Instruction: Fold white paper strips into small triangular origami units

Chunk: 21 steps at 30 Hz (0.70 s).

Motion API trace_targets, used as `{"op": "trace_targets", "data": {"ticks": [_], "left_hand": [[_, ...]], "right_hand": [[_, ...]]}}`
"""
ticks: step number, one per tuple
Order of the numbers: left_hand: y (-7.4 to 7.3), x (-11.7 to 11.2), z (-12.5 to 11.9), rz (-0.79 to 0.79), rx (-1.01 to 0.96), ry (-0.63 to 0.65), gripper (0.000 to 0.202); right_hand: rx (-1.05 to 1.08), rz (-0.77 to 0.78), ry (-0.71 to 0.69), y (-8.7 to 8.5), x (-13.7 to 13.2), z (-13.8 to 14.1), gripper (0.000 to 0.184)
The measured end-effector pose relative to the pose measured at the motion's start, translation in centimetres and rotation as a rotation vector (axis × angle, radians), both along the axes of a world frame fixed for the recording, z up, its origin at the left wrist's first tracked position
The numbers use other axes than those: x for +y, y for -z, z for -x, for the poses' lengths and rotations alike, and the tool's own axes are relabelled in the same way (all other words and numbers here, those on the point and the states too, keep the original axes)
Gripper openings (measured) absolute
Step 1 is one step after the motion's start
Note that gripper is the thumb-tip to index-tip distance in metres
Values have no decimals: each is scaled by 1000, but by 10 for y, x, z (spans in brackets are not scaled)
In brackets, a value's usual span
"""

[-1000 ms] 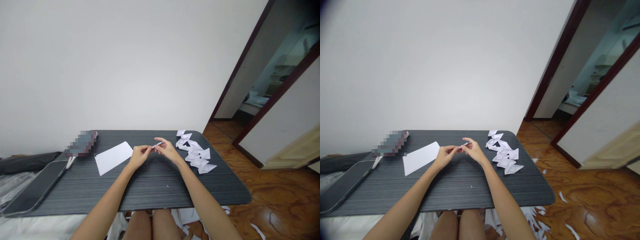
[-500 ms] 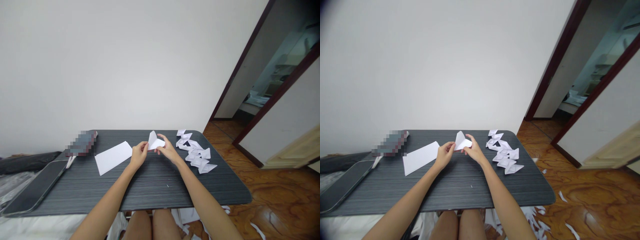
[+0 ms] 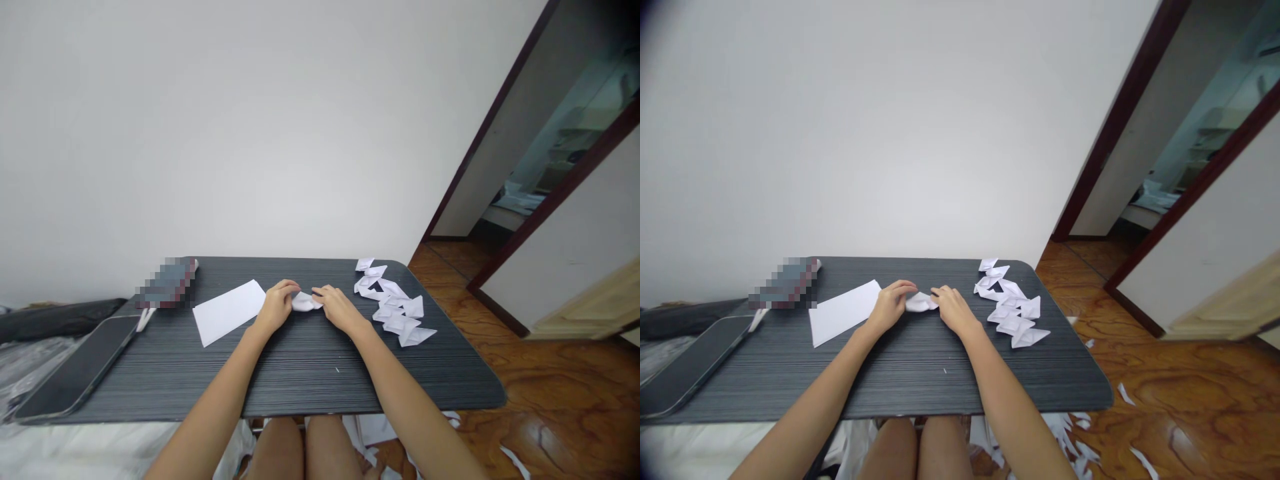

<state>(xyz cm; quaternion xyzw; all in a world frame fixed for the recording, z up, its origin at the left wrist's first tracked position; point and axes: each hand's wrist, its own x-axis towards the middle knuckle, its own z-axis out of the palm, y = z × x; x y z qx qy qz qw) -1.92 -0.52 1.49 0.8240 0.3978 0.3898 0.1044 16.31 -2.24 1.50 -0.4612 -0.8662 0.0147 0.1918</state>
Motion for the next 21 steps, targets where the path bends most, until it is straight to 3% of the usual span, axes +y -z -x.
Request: {"op": "trace_targets", "data": {"ticks": [4,6,14,21], "left_hand": [[-5,-9,1,40,225,256,37],[-7,-13,1,49,284,304,29],[-5,-14,0,10,349,276,21],[-2,-17,-7,-89,405,212,22]], "right_hand": [[-46,50,-20,4,-3,3,46],[-28,87,-30,4,-6,2,51],[89,226,-145,3,-4,-9,40],[195,164,-222,2,0,-8,29]]}}
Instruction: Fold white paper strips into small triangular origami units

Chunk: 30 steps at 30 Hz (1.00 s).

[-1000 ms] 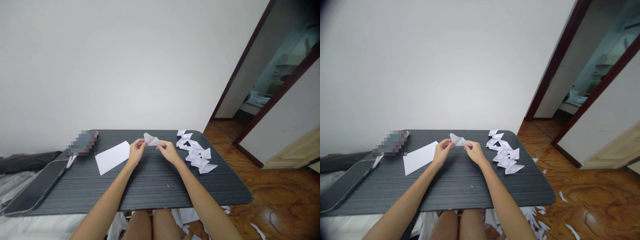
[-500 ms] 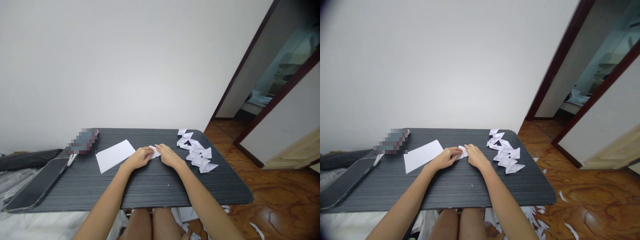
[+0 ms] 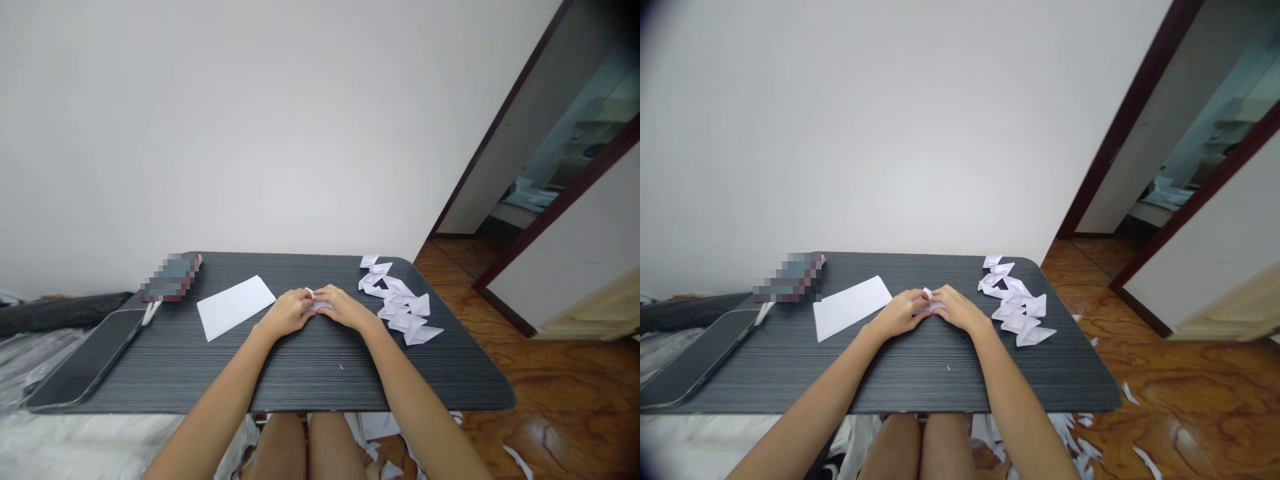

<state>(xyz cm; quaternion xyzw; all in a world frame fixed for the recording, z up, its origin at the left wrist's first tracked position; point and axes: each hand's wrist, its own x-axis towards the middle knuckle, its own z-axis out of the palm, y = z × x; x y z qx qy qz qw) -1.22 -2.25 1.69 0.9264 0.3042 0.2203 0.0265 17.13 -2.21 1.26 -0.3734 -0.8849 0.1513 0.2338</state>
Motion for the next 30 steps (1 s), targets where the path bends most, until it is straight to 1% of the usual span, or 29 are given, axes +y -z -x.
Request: {"op": "trace_targets", "data": {"ticks": [3,8,11,17,20,24,27,30], "left_hand": [[3,1,0,-15,9,-10,24],[7,5,3,-26,23,-24,27],[6,5,3,-44,41,-28,29],[1,4,5,70,-88,19,24],[1,5,8,107,-105,23,23],[3,8,13,115,-74,30,26],[5,10,18,118,-75,19,30],[6,12,22,141,-85,6,29]], "right_hand": [[4,-24,-1,-2,-2,0,28],[-4,-55,24,-1,-3,1,31],[22,-77,36,0,-1,4,25],[92,-36,70,4,4,5,17],[128,-9,67,8,7,0,15],[111,10,56,12,10,-6,18],[54,9,38,11,8,-8,23],[43,4,39,7,4,-9,27]]}}
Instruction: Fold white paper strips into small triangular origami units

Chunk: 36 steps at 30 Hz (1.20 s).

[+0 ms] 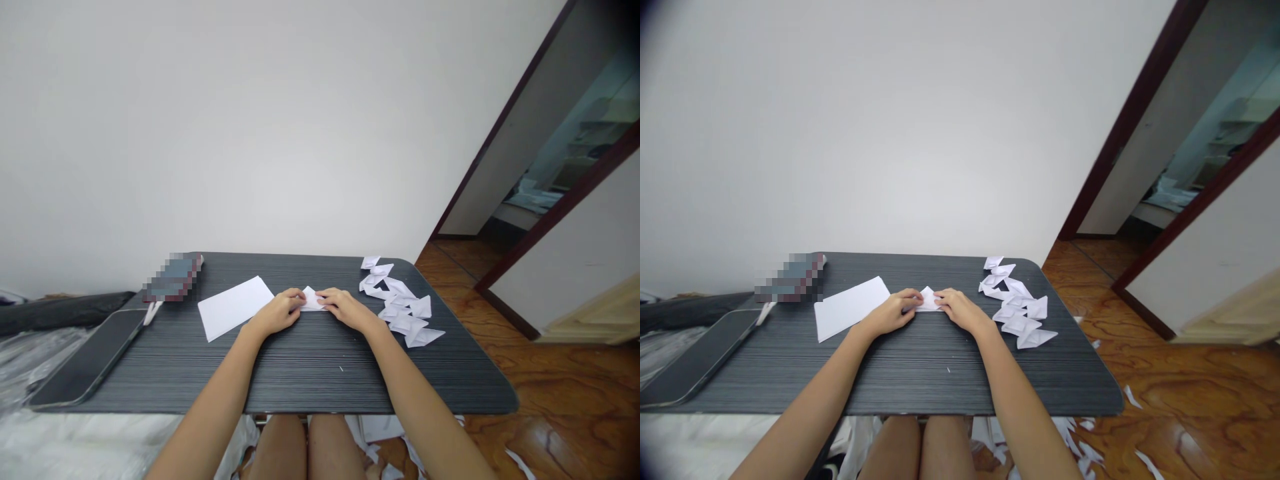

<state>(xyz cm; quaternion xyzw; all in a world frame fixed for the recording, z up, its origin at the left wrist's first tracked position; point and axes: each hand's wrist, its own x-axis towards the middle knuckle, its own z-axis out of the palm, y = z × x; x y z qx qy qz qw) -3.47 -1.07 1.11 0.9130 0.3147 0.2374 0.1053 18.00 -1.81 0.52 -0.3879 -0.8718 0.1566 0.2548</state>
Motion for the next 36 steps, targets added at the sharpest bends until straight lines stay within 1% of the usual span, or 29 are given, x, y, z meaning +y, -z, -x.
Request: {"op": "trace_targets", "data": {"ticks": [5,11,16,19,22,26,28,32,36], "left_hand": [[1,3,5,14,-26,-4,24],[2,6,10,27,-53,-29,22],[0,7,8,51,-92,-31,21],[0,7,6,58,-108,-60,21],[1,7,3,50,-112,-127,21],[3,7,-4,11,-91,-275,17],[7,8,-9,-6,-71,-347,15],[15,12,-17,-77,-1,-429,13],[20,11,-24,-105,103,-549,9]], "right_hand": [[41,20,-1,1,-4,-3,27],[126,12,69,2,-6,-3,25],[153,-5,71,0,-7,-2,21],[176,-12,92,0,-5,1,18],[233,-8,119,1,-3,4,19],[267,25,166,4,4,6,16],[245,36,219,7,8,8,12],[165,29,341,12,16,12,4],[73,43,379,12,20,17,5]]}}
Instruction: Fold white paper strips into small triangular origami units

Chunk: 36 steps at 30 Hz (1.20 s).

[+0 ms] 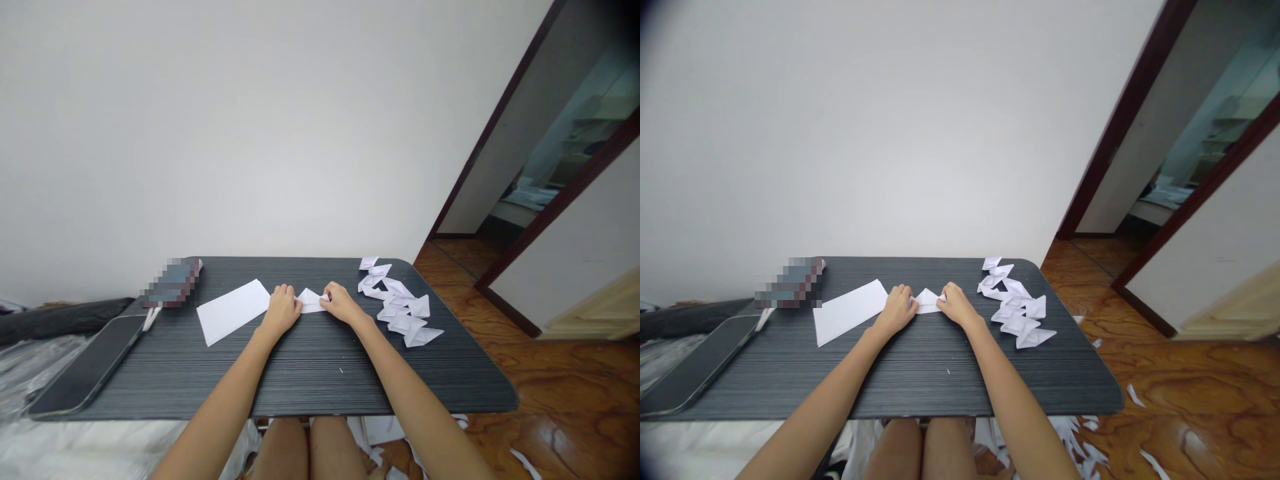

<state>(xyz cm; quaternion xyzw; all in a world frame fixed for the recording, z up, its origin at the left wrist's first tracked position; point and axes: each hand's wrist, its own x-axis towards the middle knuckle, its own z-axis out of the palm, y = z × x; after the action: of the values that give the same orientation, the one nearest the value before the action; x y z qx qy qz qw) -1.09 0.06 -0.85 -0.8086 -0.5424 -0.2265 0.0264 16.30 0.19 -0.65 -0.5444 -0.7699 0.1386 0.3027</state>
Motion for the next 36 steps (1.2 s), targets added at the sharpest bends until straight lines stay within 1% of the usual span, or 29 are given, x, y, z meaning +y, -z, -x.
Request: {"op": "trace_targets", "data": {"ticks": [2,5,7,8,11,14,17,19,21,23,25,27,31,33,36], "left_hand": [[0,-2,-2,13,22,-14,15],[0,-4,-3,14,22,57,29],[0,-4,-1,16,-29,97,33],[0,-4,0,19,-66,97,32],[1,-3,5,39,-141,56,29],[2,-3,6,57,-103,6,28],[1,-6,6,59,-45,-32,29],[-2,-8,7,77,-42,-64,28],[-7,-10,9,134,-62,-98,27],[-12,-9,13,209,-85,-91,28],[-16,-8,17,253,-110,-45,31],[-19,-5,19,233,-155,-11,32],[-16,-3,15,93,-241,-15,26],[-12,-4,10,72,-203,-29,26],[-5,-5,3,101,-109,-55,29]], "right_hand": [[-33,25,1,-2,0,2,5],[-40,40,0,-5,-2,3,4],[-17,45,-9,-7,-3,4,9],[-5,51,-11,-8,-3,4,10],[16,75,1,-8,-2,5,9],[36,91,14,-6,1,4,10],[69,76,14,-1,2,3,16],[100,41,18,1,1,2,18],[121,17,25,3,-1,1,17],[127,15,29,3,-3,2,17],[129,20,27,3,-4,2,16],[128,17,28,2,-5,3,16],[113,6,22,2,-6,3,16],[104,1,12,2,-7,4,15],[89,-1,15,1,-10,5,10]]}}
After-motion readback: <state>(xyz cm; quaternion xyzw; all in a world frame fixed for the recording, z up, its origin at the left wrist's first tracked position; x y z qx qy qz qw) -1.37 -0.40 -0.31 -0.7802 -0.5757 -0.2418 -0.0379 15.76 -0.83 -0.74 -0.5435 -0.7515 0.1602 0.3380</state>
